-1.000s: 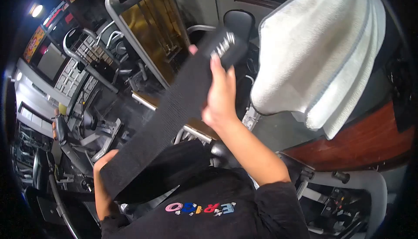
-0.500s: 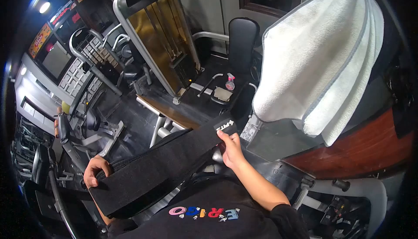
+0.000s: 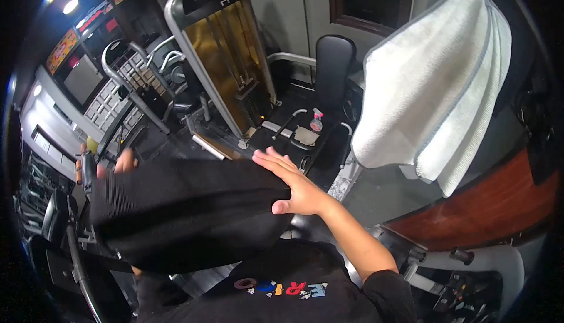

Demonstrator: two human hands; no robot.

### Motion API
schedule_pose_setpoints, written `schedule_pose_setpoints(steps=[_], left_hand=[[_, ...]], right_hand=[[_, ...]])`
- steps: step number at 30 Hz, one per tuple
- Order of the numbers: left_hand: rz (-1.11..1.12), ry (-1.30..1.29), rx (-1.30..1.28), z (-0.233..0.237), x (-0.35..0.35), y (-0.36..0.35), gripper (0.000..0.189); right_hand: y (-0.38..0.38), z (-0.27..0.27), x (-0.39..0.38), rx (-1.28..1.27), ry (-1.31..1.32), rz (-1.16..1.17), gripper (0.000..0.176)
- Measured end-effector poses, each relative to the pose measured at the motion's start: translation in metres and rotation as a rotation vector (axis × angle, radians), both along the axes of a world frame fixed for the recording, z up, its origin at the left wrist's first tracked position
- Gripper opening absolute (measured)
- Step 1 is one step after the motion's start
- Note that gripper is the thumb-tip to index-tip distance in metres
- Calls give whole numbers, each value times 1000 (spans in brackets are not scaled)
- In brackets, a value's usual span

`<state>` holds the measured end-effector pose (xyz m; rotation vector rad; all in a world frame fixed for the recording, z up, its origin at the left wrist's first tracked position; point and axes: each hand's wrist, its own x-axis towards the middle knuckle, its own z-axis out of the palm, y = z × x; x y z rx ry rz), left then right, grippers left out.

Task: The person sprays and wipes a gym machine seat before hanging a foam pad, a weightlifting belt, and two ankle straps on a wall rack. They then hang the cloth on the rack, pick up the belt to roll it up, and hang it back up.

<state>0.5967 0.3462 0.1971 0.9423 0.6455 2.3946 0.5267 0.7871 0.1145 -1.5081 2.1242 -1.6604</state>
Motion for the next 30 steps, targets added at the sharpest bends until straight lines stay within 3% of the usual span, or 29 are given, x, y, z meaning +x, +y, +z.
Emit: schedule_pose_setpoints(steps=[1,2,4,6,7,8,11,13,16,17,22,24,25,30], left_hand=[[234,89,33,39,-1,53,90],[309,108,31,57,-3,78,91],[340,142,35,78,-17,104,94],[348,145,24,89,-31,116,97],[356,148,20,90,-38,122,99],[359,133,17,91,-47,126,101],[386,131,-42,82,-64,133,111],[397,391,-274,93,-77,139,115],[563,364,-274,94,-86,148,108],[600,432,-410,95,-91,145,103],[525,379,-718,90,-107,143,86],[592,421,-825,89,-106,145,86],[601,510,-973,96,-102,146,88],[643,613,-1019,100,-97,167,105]], right_hand=[[-5,12,1,-70,-129,72,129],[-10,19,-1,-138,-258,141,133],[-10,28,-4,-126,-204,168,132],[-11,32,12,-193,-332,181,137],[-11,21,10,-169,-385,236,133],[-10,9,11,-96,-434,181,119],[-7,2,11,-322,-615,172,99],[-1,-1,10,-426,-778,150,94],[8,-11,13,-499,-942,133,92],[10,-15,14,-513,-1034,130,91],[17,-46,2,-514,-847,-67,87],[32,-57,1,-414,-634,-250,88],[37,-57,2,-378,-569,-294,91],[51,-56,5,-244,-311,-392,97]])
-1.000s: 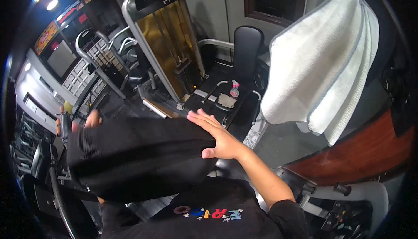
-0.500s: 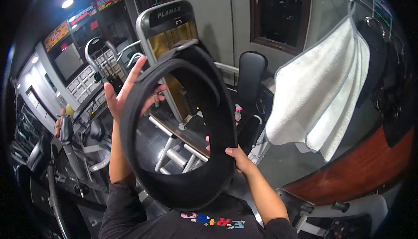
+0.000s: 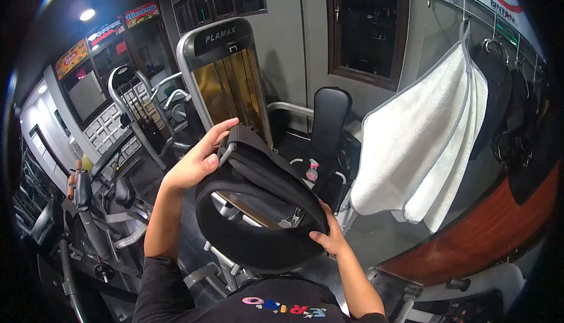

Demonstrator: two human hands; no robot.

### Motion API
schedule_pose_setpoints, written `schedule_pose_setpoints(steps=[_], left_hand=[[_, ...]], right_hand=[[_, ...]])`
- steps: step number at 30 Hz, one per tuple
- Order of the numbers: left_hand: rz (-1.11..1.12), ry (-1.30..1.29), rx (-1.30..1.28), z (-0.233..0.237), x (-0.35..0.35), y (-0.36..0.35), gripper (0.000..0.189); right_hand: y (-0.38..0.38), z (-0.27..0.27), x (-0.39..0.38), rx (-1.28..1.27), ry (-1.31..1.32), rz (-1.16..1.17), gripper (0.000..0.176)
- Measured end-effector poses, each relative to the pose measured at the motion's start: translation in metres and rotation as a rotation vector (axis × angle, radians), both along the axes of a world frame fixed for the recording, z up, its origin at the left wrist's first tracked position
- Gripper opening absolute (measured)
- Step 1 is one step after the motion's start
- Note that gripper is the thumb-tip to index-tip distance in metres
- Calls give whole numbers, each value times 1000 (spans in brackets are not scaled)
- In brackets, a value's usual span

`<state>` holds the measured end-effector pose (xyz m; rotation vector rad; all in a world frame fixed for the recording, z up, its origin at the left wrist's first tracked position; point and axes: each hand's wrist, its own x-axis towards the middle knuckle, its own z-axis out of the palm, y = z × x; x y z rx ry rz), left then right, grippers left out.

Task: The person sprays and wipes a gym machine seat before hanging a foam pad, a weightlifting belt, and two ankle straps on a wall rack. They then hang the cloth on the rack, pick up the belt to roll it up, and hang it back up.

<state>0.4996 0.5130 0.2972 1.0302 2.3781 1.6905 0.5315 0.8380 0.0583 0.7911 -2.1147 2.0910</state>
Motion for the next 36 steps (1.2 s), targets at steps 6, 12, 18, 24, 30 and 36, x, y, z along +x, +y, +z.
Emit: schedule_pose_setpoints(steps=[6,12,18,24,30,36], left_hand=[[-25,153,-96,0,3,18,120],[88,427,-191,7,16,46,85],[9,505,-311,23,28,76,81],[153,586,-419,32,23,111,80],[391,717,-289,12,24,136,79],[392,821,-58,0,15,146,83]], right_hand=[[10,-19,8,-79,-307,26,89],[12,8,19,85,-108,-58,93],[4,102,45,199,316,-97,113],[-11,160,41,106,374,-204,131],[-6,170,32,12,296,-223,125],[-12,182,48,144,247,-382,102]])
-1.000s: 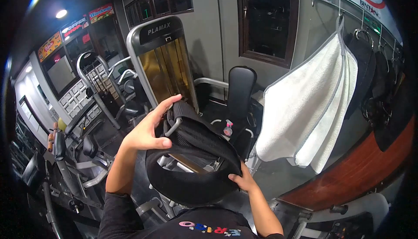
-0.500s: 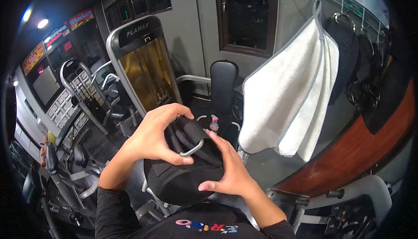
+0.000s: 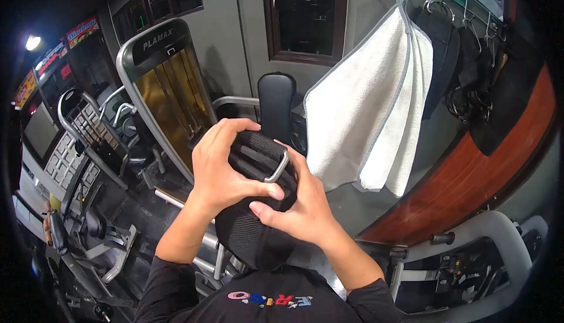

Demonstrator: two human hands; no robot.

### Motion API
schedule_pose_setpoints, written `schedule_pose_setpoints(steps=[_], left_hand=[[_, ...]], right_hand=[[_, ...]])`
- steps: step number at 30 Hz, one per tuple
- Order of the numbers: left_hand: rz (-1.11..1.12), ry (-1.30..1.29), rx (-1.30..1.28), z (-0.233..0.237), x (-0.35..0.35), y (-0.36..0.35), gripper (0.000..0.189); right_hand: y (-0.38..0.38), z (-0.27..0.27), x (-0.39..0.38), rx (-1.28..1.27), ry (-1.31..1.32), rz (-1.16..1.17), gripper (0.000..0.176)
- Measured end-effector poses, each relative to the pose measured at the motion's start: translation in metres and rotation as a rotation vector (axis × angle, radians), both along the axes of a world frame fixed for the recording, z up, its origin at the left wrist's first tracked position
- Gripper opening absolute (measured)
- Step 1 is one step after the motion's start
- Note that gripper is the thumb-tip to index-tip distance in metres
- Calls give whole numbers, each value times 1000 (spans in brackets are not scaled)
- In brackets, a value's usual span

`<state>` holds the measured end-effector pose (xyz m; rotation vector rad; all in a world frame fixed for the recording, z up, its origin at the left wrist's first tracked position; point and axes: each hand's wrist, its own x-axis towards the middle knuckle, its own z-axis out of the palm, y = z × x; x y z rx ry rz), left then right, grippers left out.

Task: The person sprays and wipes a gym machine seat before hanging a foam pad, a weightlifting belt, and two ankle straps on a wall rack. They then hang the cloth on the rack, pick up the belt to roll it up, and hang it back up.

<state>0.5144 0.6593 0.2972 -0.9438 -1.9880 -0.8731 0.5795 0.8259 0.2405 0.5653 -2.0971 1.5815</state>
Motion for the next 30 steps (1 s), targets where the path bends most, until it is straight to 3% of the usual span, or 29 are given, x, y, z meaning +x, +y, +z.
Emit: schedule_pose_setpoints(steps=[1,5,8,10,13,16,18,22,24,26,30], left_hand=[[-71,-42,-24,-2,-3,-2,82],[-597,-449,36,-10,-19,-20,75],[-658,-635,198,-9,-13,-21,69],[-602,-600,112,-11,-24,-29,46],[-540,-542,-59,-11,-32,-32,39],[-797,-793,227,-16,-30,-21,32],[-812,-852,263,-14,-29,-19,33],[-826,-897,298,-12,-22,-18,40],[-810,-857,139,-11,-25,-23,43],[-768,-838,102,-10,-25,-24,38],[-693,-952,120,-12,-15,-26,32]], right_hand=[[1,-3,-1,27,59,-22,87],[13,-5,4,-58,51,-29,71],[20,-11,3,-191,-16,47,68],[22,-11,2,-233,-11,72,68],[23,-11,-5,-309,3,113,69],[32,-8,-16,-324,-38,125,72],[34,-15,-21,-419,-76,179,71],[27,-6,-11,-320,-38,110,71],[23,-3,-7,-188,13,129,71],[25,0,-8,-132,81,150,69],[22,10,2,-96,-39,111,63]])
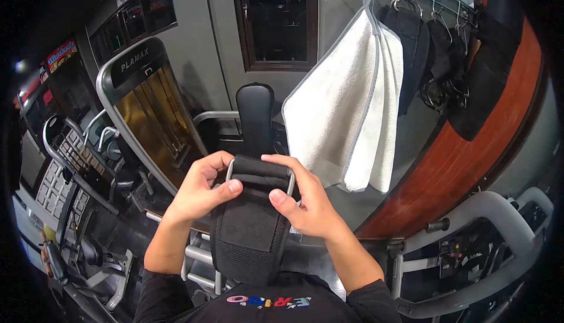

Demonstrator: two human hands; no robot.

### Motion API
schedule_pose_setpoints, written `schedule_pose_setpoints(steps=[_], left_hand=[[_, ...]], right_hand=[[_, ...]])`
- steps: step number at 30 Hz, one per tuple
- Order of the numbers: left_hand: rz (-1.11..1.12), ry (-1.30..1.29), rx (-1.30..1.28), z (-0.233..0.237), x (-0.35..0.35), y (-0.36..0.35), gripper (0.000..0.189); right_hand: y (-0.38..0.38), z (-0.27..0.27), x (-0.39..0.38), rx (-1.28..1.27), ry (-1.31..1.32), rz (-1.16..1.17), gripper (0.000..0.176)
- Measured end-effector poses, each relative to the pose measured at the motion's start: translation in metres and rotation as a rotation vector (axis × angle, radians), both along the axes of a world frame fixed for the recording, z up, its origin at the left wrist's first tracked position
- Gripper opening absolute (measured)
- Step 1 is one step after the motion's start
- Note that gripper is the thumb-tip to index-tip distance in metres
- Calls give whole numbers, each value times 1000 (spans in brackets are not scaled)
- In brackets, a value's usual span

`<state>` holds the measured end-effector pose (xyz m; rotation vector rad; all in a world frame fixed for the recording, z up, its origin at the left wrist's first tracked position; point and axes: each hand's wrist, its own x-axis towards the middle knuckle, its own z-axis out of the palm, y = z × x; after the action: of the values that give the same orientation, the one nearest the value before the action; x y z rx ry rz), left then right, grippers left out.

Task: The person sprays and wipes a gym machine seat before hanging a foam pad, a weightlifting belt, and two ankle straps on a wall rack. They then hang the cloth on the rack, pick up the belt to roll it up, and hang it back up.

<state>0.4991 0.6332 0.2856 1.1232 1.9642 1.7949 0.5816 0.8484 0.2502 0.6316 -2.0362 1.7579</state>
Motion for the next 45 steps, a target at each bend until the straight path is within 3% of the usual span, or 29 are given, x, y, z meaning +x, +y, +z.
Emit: schedule_pose_setpoints(steps=[4,9,10,12,16,18,20,24,27,30,32,34,35,40,42,45], left_hand=[[-20,-99,100,-10,8,-1,26],[-54,-211,76,-14,21,1,22],[-64,-120,55,-22,29,1,22],[-32,388,-28,-19,45,-4,23],[-25,559,124,-34,74,-2,36],[58,666,193,-46,75,0,41],[281,807,192,-55,67,-11,48],[420,640,1,-71,34,-48,73],[264,529,-203,-90,5,-47,86],[219,463,-263,-119,-27,-27,80],[96,429,-197,-141,-46,-14,64],[-103,200,-310,-151,-46,-10,58],[-135,211,-308,-159,-47,-11,52],[-88,198,-278,-175,-30,-34,73],[-27,273,-276,-180,-24,-46,76],[-3,326,-330,-180,-16,-60,77]], right_hand=[[0,-8,3,37,38,30,60],[0,-21,-3,-101,58,195,63],[4,-21,-4,-102,83,277,65],[12,-22,3,-43,33,400,70],[14,-33,22,18,268,293,54],[14,-43,24,-28,322,264,51],[16,-54,26,-145,287,172,48],[27,-68,38,-284,125,-57,53],[36,-73,41,-309,50,-155,61],[44,-69,37,-379,56,-176,62],[40,-54,33,-456,53,-128,61],[41,-51,29,-563,109,-65,57],[44,-51,30,-562,102,-63,56],[45,-58,41,-457,11,67,55],[38,-60,46,-542,-84,141,53],[40,-52,47,-470,-75,204,45]])
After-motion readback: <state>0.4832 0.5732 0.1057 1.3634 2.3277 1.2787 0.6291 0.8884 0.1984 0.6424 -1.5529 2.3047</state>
